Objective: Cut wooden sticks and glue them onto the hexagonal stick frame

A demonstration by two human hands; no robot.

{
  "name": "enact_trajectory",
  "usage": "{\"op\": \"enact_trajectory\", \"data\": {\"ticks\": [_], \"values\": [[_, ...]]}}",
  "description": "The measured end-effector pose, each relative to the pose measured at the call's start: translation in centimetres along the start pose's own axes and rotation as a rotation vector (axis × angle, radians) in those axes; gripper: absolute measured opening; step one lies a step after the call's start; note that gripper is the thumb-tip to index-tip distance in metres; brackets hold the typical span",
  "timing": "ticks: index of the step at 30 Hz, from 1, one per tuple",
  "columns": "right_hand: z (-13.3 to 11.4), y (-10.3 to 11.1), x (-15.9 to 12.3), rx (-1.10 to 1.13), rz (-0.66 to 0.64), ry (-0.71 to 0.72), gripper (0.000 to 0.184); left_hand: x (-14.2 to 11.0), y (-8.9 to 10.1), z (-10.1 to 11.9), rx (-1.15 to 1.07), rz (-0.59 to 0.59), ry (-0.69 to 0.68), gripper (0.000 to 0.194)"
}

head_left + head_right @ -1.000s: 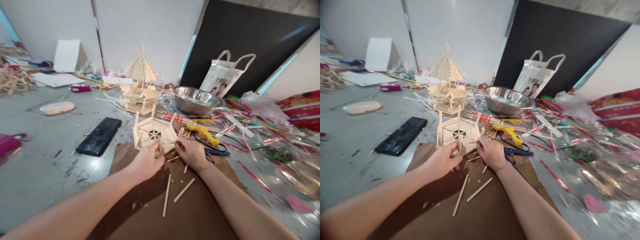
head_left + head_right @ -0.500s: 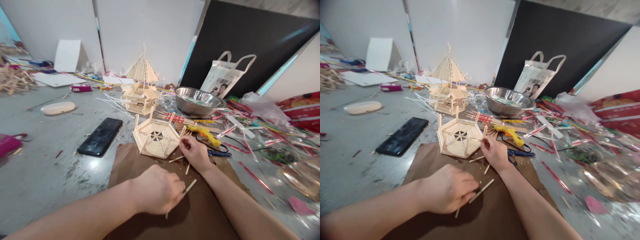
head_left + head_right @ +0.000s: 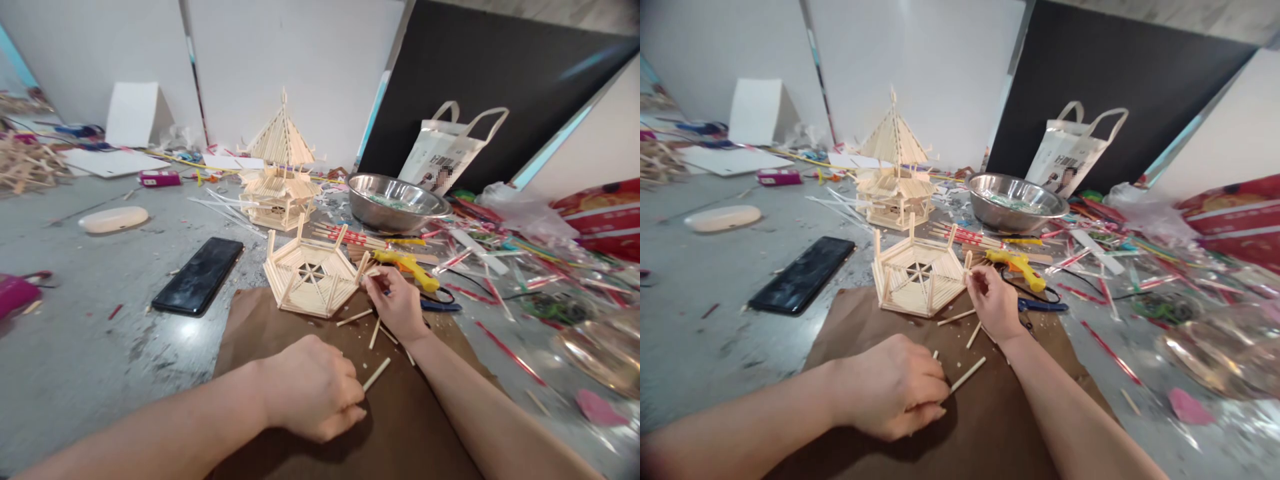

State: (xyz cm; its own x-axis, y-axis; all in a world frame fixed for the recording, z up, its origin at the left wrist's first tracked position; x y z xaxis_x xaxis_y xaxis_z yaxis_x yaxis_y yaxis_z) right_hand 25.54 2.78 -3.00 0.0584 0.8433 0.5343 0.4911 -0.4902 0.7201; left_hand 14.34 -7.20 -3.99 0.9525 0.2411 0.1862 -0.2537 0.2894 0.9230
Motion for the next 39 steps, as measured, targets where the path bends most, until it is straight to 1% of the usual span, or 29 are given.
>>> {"op": "enact_trajectory", "data": {"ticks": [5, 10, 12, 14, 17, 21, 22, 24, 29, 35, 37, 39], "values": [[1.2, -0.4, 0.2, 0.122, -0.026, -0.092, 0.018, 0.0, 0.2, -1.3, -0.017, 0.007, 0.076, 0.024], [1.7, -2.1, 0.1, 0.354, -0.125, -0.126, 0.022, 0.1, 0.1, -2.2, -0.021, -0.013, 0.135, 0.023], [1.6, -2.5, 0.1, 0.402, -0.158, -0.138, 0.024, 0.2, 0.1, -2.4, -0.025, -0.010, 0.161, 0.025], [1.5, -2.7, 0.0, 0.402, -0.192, -0.153, 0.022, 0.2, 0.2, -3.0, -0.026, 0.001, 0.213, 0.027], [1.1, -2.5, -0.3, 0.351, -0.221, -0.140, 0.015, -0.1, 0.7, -4.7, -0.004, 0.037, 0.365, 0.030], [0.0, -2.2, -0.9, 0.310, -0.256, -0.076, 0.010, -1.6, 1.8, -7.4, 0.067, 0.076, 0.662, 0.032], [-0.4, -2.2, -1.1, 0.321, -0.277, -0.062, 0.010, -2.0, 2.0, -7.8, 0.090, 0.071, 0.716, 0.032], [-1.2, -2.3, -1.5, 0.351, -0.322, -0.036, 0.009, -2.5, 2.4, -8.2, 0.139, 0.047, 0.773, 0.033], [-3.1, -2.0, -1.6, 0.378, -0.365, 0.042, 0.008, -3.2, 2.6, -8.4, 0.222, -0.046, 0.792, 0.034], [-3.4, -1.9, -1.6, 0.345, -0.383, 0.086, 0.007, -5.0, 2.5, -9.7, 0.185, -0.175, 0.895, 0.036], [-3.4, -2.0, -1.6, 0.350, -0.393, 0.090, 0.007, -5.5, 2.7, -10.4, 0.187, -0.192, 0.923, 0.036], [-3.4, -2.1, -1.7, 0.354, -0.397, 0.096, 0.007, -5.9, 3.0, -11.1, 0.208, -0.177, 0.943, 0.036]]}}
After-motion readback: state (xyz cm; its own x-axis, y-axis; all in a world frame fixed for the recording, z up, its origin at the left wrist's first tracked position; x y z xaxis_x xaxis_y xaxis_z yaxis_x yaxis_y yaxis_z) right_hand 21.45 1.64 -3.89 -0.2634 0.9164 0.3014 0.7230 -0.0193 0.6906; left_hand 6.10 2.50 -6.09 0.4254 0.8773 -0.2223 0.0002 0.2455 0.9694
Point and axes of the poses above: each hand's wrist, its own x-axis towards the middle knuckle, its own y-axis out of the back of the hand, z = x × y, the point moved 9 cm from there along x, towards the middle knuckle, and after that the axes turned 7 degrees about -x, right-handed, at the moved point
